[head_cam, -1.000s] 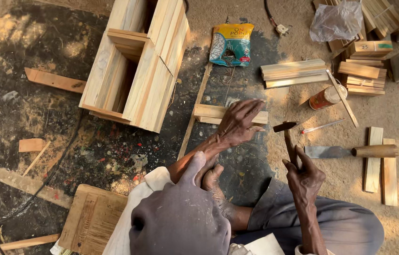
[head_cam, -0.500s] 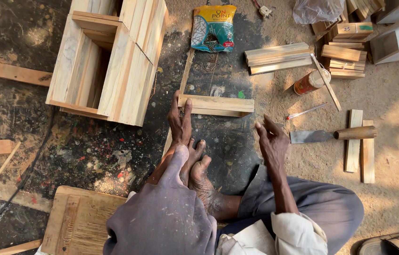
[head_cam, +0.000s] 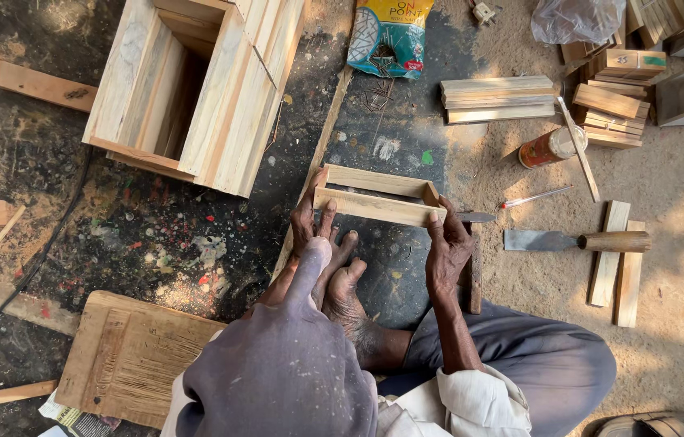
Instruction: The person assembles a small wooden box by nailing four pieces of wood together. They use a hammer to drive nails into the joints, forming a rectangular frame. The person works on the floor, surrounded by other wooden pieces and tools.
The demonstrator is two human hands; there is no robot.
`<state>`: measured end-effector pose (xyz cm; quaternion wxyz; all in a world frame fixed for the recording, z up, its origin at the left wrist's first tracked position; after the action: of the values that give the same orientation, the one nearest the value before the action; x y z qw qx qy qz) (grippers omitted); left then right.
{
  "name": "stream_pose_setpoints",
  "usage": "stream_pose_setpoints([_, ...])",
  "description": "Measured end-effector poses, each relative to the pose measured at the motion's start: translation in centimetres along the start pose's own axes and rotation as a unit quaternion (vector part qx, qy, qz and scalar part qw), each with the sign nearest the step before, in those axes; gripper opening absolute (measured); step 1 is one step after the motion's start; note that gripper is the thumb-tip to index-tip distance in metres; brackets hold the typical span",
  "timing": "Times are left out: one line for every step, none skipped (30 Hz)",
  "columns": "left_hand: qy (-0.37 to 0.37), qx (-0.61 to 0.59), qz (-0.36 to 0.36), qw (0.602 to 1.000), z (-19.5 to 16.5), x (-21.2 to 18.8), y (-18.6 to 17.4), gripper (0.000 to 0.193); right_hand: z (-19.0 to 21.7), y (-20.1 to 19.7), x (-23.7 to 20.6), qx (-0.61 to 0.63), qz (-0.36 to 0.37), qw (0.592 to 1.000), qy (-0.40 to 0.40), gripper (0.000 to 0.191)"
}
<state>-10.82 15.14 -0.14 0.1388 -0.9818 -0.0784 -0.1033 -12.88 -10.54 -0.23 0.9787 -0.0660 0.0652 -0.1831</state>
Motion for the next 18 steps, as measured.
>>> stream_pose_setpoints([0.026,0.023,-0.002,0.999,0.3,-0.1,0.0,0.060,-0.2,0.0,0.0,0.014,-0.001,1.000,0.006,0.047])
stream_pose_setpoints([0.027,0.023,-0.005,0.999,0.9,-0.2,0.1,0.059,-0.3,0.0,0.0,0.027,-0.003,1.000,0.012,0.047])
stream_pose_setpoints([0.028,0.022,-0.008,0.999,1.4,-0.3,0.2,0.059,-0.3,0.0,0.1,0.038,-0.006,0.999,0.018,0.047])
stream_pose_setpoints([0.028,0.020,-0.010,0.999,1.9,-0.3,0.4,0.059,-0.3,0.0,0.1,0.034,-0.004,0.999,0.017,0.046])
stream_pose_setpoints([0.021,0.024,-0.012,0.999,2.4,-0.4,0.5,0.058,-0.1,0.0,0.2,0.029,-0.001,0.999,0.017,0.045])
stream_pose_setpoints([0.020,0.028,-0.012,0.999,2.8,-0.4,0.6,0.058,0.0,0.0,0.2,0.026,0.002,1.000,0.016,0.044])
stream_pose_setpoints([0.019,0.031,-0.012,0.999,3.2,-0.4,0.7,0.059,0.2,0.0,0.3,0.018,0.001,1.000,0.018,0.043])
stream_pose_setpoints([0.022,0.031,-0.013,0.999,3.5,-0.4,0.7,0.059,0.4,0.0,0.4,0.011,0.002,1.000,0.019,0.043])
stream_pose_setpoints([0.023,0.033,-0.011,0.999,3.7,-0.4,0.8,0.059,0.5,0.0,0.4,0.002,0.002,1.000,0.021,0.042])
stream_pose_setpoints([0.023,0.036,-0.008,0.999,3.9,-0.4,0.8,0.060,0.7,0.0,0.4,0.017,0.006,1.000,0.014,0.042])
stream_pose_setpoints([0.024,0.037,-0.008,0.999,4.0,-0.5,0.9,0.060,0.8,0.1,0.4,0.030,0.008,0.999,0.008,0.042])
stream_pose_setpoints([0.024,0.037,-0.006,0.999,4.0,-0.5,0.9,0.061,0.8,0.1,0.5,0.043,0.011,0.999,0.002,0.042])
stream_pose_setpoints([0.024,0.039,-0.004,0.999,4.1,-0.5,0.9,0.061,0.8,0.1,0.5,0.052,0.008,0.999,0.004,0.041])
stream_pose_setpoints([0.024,0.040,-0.001,0.999,4.0,-0.6,0.8,0.062,0.7,0.2,0.5,0.061,0.005,0.998,0.006,0.041])
stream_pose_setpoints([0.024,0.042,-0.002,0.999,3.9,-0.6,0.8,0.062,0.6,0.2,0.5,0.071,0.003,0.997,0.008,0.041])
stream_pose_setpoints([0.027,0.044,0.000,0.999,3.8,-0.7,0.7,0.063,0.5,0.3,0.5,0.084,0.005,0.996,0.003,0.041])
stream_pose_setpoints([0.029,0.046,0.002,0.999,3.7,-0.7,0.6,0.063,0.3,0.3,0.6,0.098,0.007,0.995,-0.002,0.041])
stream_pose_setpoints([0.027,0.049,0.007,0.998,3.5,-0.8,0.5,0.064,0.1,0.4,0.5,0.109,0.007,0.994,-0.004,0.041])
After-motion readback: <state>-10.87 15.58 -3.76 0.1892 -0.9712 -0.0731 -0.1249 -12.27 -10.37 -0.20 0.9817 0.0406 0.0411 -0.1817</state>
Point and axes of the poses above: each hand's wrist, its own x-axis towards the middle knuckle, its own y-axis out of the palm, z = x × y, the point moved 3 cm from there along x, towards the middle knuckle, and after that the axes turned 8 degrees about x, right-handed, at the moved point
